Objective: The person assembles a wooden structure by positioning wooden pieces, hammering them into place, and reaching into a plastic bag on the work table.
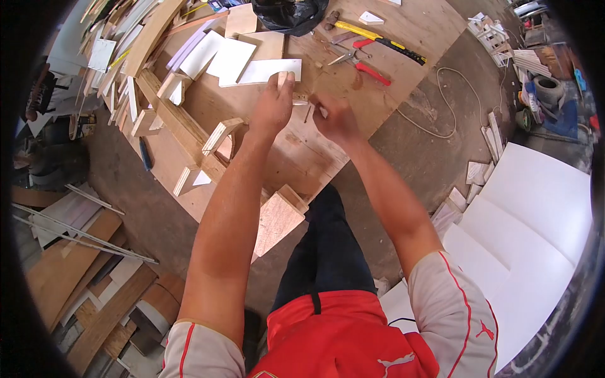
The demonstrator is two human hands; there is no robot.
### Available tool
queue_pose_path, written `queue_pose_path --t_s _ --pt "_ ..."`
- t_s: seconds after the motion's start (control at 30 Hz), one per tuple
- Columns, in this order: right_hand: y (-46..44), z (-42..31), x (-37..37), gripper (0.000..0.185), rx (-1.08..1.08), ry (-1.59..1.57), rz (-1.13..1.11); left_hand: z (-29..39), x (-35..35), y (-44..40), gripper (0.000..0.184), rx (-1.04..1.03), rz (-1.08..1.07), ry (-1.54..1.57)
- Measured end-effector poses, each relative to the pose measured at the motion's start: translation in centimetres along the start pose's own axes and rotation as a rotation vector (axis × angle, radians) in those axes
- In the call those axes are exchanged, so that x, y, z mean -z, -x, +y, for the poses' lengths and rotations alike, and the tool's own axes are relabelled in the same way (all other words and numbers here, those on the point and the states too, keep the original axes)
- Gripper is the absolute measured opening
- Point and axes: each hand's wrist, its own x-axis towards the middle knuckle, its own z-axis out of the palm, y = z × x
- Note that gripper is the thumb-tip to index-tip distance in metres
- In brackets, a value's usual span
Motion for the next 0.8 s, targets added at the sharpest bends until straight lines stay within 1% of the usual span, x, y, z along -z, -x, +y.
queue_pose_path --t_s 0.07,0.17,0.27,0.37,0.47,0.57,0.67,0.8 --pt "0.8 -1.9 1.6 0.02 0.15 0.196 -0.118 0.4 0.4 0.3 0.069 0.016 -0.004 -0.031" --pt "1.4 -1.9 1.3 0.014 0.332 0.343 -0.173 0.6 0.2 0.4 0.07 0.036 0.001 -0.057" --pt "1.3 -0.8 0.5 0.01 0.305 0.385 -0.197 0.0 0.0 0.2 0.071 0.025 0.015 -0.054" --pt "1.4 -0.4 0.0 0.008 0.149 0.307 -0.157 0.2 0.2 0.5 0.072 0.015 0.019 -0.063" --pt "1.0 0.1 -0.4 0.013 -0.261 -0.075 -0.025 -0.1 0.2 0.3 0.071 0.001 0.014 -0.051" --pt "-0.6 1.6 -1.1 0.02 -0.442 -0.408 0.056 -0.5 -0.3 -0.1 0.069 -0.037 0.021 -0.006" --pt "-1.9 1.0 -0.9 0.025 -0.529 -0.483 -0.006 -1.2 -0.7 -0.5 0.068 -0.042 0.015 0.023" --pt "-2.3 1.8 -1.4 0.026 -0.568 -0.607 -0.058 -0.3 0.0 0.0 0.068 -0.038 0.0 0.012"
